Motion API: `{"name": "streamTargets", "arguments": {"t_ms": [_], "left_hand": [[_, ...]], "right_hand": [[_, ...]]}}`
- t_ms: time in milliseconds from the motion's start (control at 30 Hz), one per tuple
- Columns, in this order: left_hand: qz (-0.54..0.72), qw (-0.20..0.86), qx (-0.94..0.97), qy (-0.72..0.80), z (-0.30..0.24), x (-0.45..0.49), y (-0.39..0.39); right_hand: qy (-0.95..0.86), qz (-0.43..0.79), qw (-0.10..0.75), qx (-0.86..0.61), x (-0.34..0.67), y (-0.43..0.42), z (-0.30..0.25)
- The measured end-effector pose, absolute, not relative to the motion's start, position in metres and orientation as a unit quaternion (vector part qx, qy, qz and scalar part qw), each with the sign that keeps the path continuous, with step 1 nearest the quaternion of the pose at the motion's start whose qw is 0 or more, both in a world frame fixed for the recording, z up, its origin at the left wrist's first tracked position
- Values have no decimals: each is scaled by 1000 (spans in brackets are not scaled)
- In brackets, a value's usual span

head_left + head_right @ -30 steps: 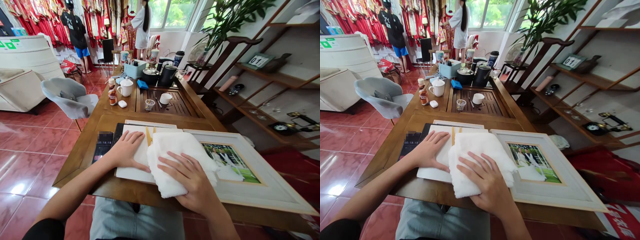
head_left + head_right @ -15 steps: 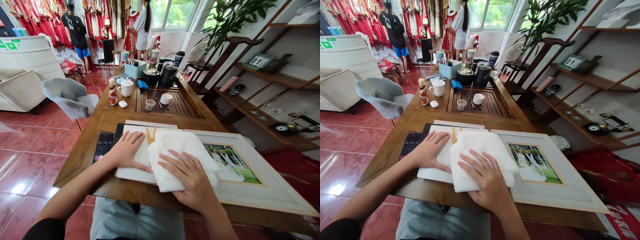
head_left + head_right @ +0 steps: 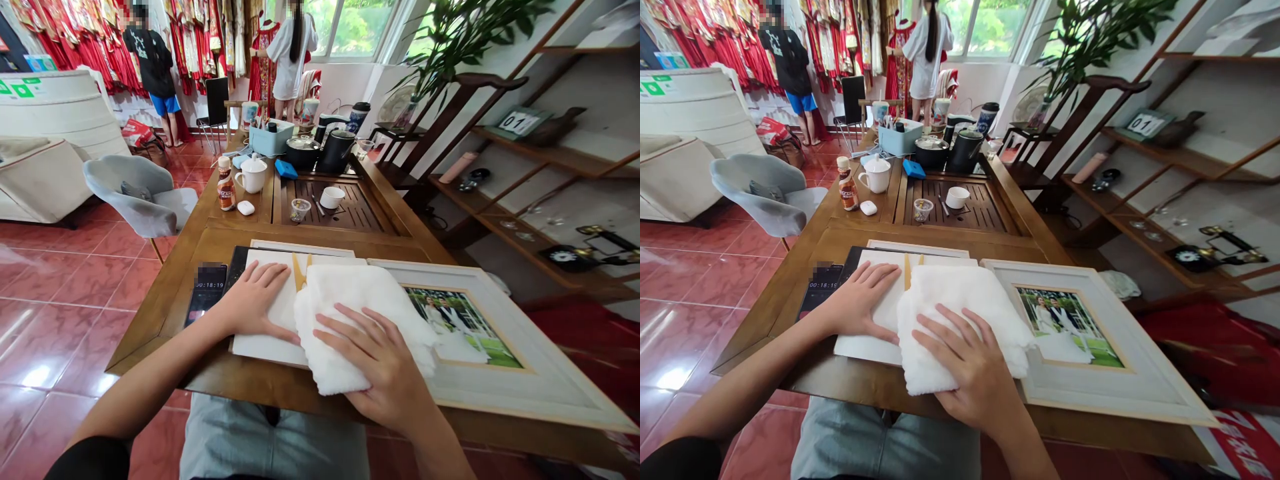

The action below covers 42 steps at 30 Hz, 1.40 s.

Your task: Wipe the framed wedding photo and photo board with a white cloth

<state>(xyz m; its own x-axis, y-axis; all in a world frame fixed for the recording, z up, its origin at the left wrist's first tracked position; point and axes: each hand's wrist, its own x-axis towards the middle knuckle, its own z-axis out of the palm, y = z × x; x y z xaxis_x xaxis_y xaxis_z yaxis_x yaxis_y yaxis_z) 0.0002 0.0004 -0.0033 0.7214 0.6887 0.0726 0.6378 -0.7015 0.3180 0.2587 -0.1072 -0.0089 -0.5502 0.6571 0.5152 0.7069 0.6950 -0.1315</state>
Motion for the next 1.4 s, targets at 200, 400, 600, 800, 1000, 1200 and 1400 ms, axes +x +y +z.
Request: {"name": "streamTargets", "arguments": {"t_ms": [200, 400, 600, 800, 1000, 1200, 1400], "left_hand": [[97, 142, 915, 365, -2, 1, -1], [85, 143, 918, 360, -2, 1, 1], [92, 143, 915, 366, -2, 2, -1], [94, 144, 915, 364, -5, 1, 0], [91, 139, 916, 364, -4, 1, 0], [87, 143, 914, 370, -2, 2, -1], [80, 134, 919, 362, -3, 1, 0]], "right_hand": [[-861, -78, 263, -428, 266, -102, -10], [-867, -56, 292, -399, 247, -111, -11], [-858, -50, 292, -421, 256, -106, -9], [-855, -69, 288, -426, 252, -107, -11], [-863, -52, 291, -409, 251, -108, -10], [-852, -59, 291, -430, 258, -105, -9], [-869, -55, 291, -396, 247, -108, -10]]}}
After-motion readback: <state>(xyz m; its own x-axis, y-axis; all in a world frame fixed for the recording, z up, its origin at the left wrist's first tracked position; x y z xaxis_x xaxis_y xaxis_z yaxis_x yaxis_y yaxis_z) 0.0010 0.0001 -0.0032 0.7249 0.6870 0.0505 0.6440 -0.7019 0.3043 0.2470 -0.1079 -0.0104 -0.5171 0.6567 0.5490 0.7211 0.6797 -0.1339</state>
